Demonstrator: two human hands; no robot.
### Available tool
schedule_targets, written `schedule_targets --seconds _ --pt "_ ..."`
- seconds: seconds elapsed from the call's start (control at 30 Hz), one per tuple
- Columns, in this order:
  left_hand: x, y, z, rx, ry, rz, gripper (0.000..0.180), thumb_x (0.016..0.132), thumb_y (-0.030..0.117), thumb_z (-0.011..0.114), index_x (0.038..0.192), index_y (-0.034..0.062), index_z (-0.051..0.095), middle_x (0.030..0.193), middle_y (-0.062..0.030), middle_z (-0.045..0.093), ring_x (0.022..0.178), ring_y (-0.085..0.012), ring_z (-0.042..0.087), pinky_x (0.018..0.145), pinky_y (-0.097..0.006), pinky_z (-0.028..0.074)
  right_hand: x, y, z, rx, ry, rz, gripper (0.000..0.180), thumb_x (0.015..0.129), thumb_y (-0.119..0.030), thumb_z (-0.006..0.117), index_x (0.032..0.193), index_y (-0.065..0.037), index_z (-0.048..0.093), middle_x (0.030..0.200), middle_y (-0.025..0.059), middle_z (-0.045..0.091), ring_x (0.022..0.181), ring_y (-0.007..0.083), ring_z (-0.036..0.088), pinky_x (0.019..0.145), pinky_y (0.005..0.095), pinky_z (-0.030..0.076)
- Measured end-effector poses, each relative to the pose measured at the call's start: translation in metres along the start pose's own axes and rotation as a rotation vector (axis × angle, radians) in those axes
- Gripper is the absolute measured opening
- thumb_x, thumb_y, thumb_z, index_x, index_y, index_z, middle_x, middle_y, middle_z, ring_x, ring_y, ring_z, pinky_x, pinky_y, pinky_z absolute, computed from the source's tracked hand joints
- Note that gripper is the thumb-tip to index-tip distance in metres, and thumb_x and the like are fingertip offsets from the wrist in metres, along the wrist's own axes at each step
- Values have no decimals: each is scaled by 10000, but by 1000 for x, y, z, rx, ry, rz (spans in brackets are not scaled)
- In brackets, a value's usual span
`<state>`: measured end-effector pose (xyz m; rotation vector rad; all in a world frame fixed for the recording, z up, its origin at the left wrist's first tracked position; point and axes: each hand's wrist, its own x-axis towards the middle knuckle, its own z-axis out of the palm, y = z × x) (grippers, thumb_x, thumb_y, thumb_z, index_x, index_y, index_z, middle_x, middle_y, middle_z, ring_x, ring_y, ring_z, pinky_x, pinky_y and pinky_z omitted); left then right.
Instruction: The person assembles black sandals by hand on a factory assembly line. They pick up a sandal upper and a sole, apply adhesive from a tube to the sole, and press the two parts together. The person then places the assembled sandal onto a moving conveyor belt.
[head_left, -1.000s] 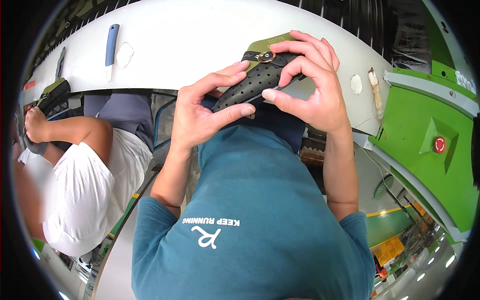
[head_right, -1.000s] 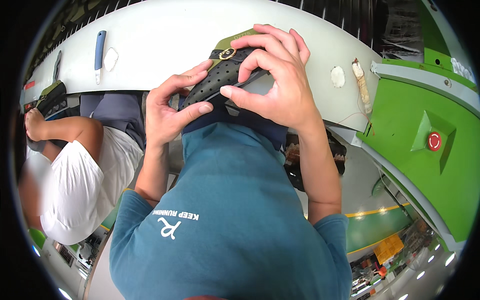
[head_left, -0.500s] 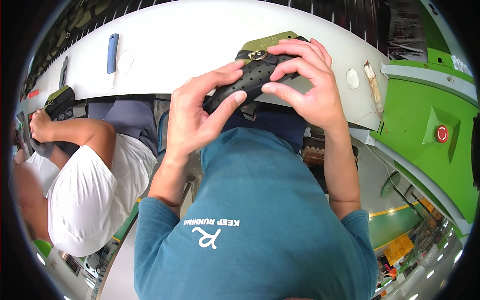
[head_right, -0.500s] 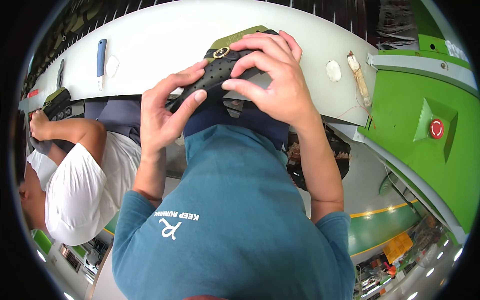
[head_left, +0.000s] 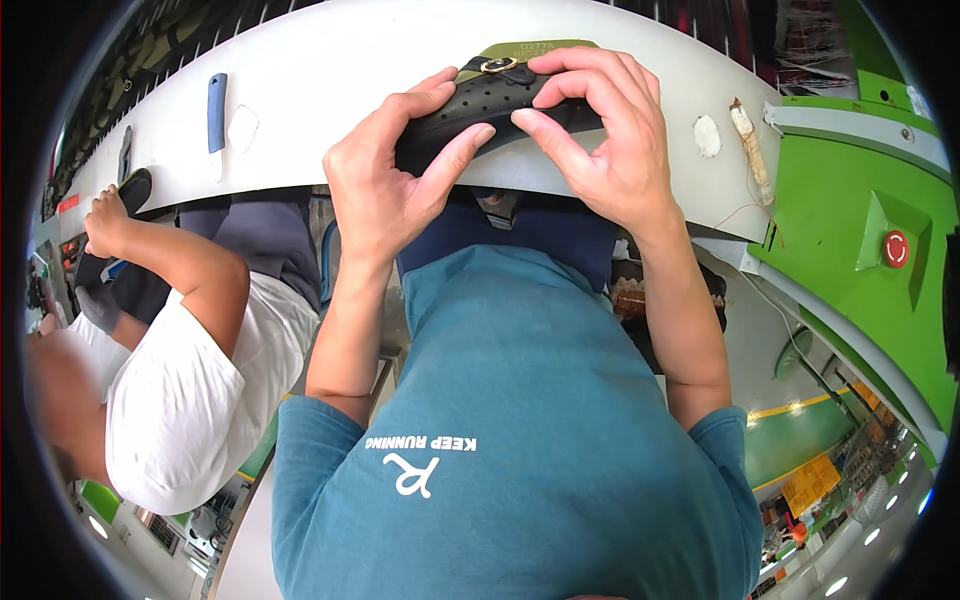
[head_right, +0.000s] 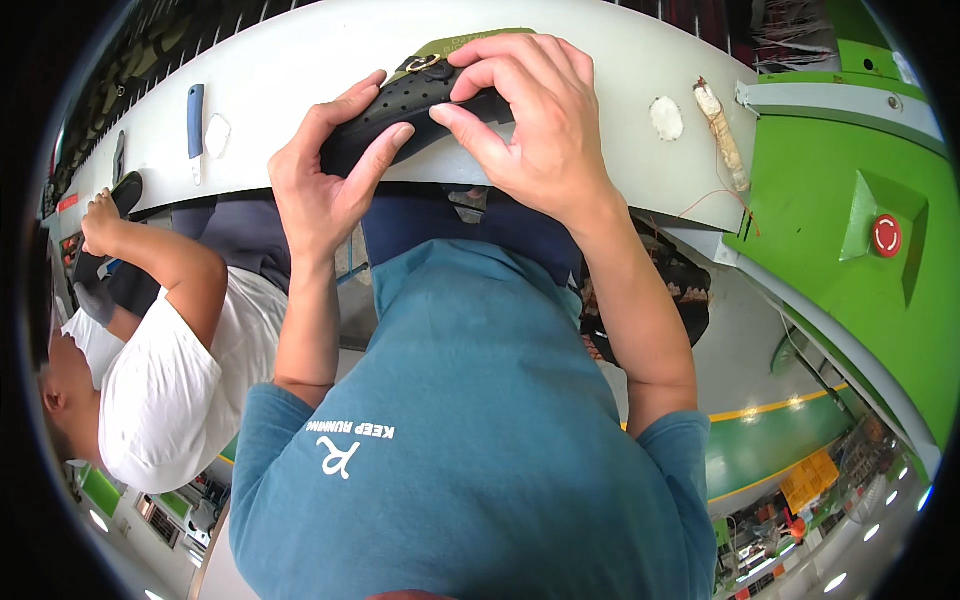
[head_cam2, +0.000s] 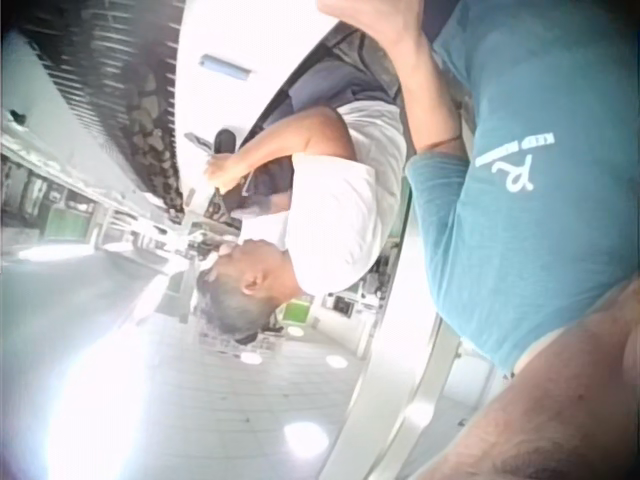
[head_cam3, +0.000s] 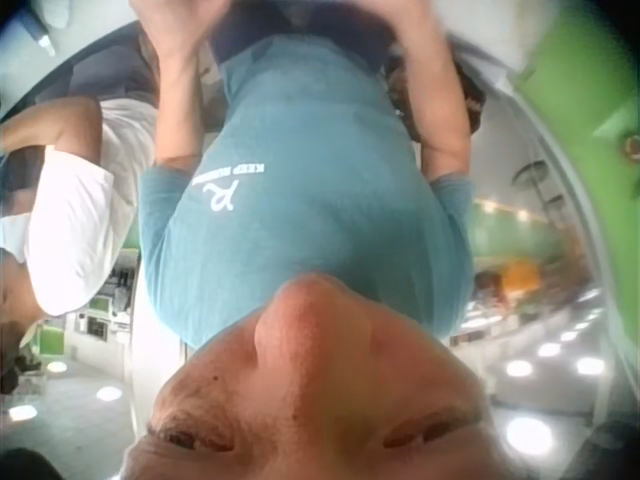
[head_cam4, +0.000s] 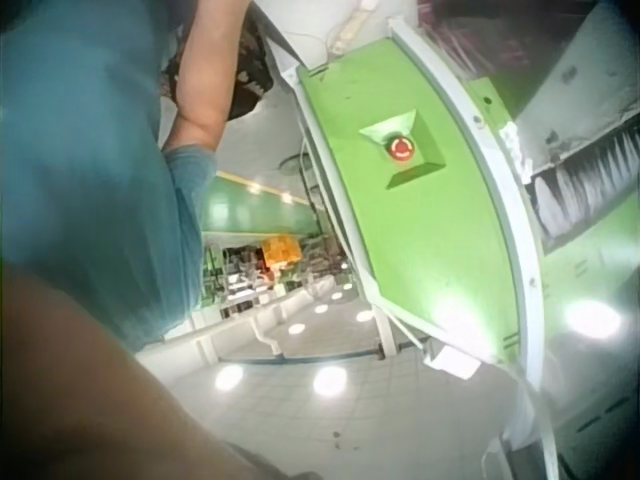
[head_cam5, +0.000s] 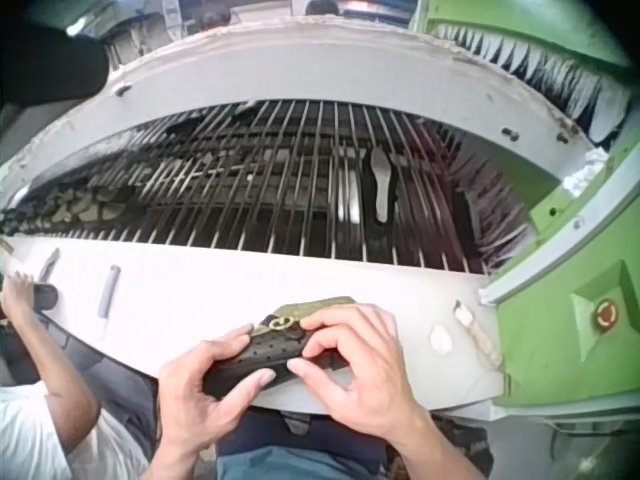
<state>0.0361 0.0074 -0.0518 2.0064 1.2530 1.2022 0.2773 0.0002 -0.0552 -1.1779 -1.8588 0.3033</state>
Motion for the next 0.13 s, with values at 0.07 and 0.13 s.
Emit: schedule_targets --seconds 0.07,0.13 --pt "-1 -2 0 -7 8 2 412 831 161 993 1137 -23 787 1204 -188 846 1045 -311 848 914 -371 681 1 0 0 -7 -3 1 242 874 -245 922 954 -135 722 1196 -5 782 1138 243 702 1101 453 416" --pt "1 -1 0 -6 0 5 398 843 159 987 1137 -23 788 1198 -185 847 1047 -312 848 920 -377 681 0 0 1 -15 -5 4 246 874 -247 922 964 -134 722 1196 -4 782 1140 243 702 1101 452 415"
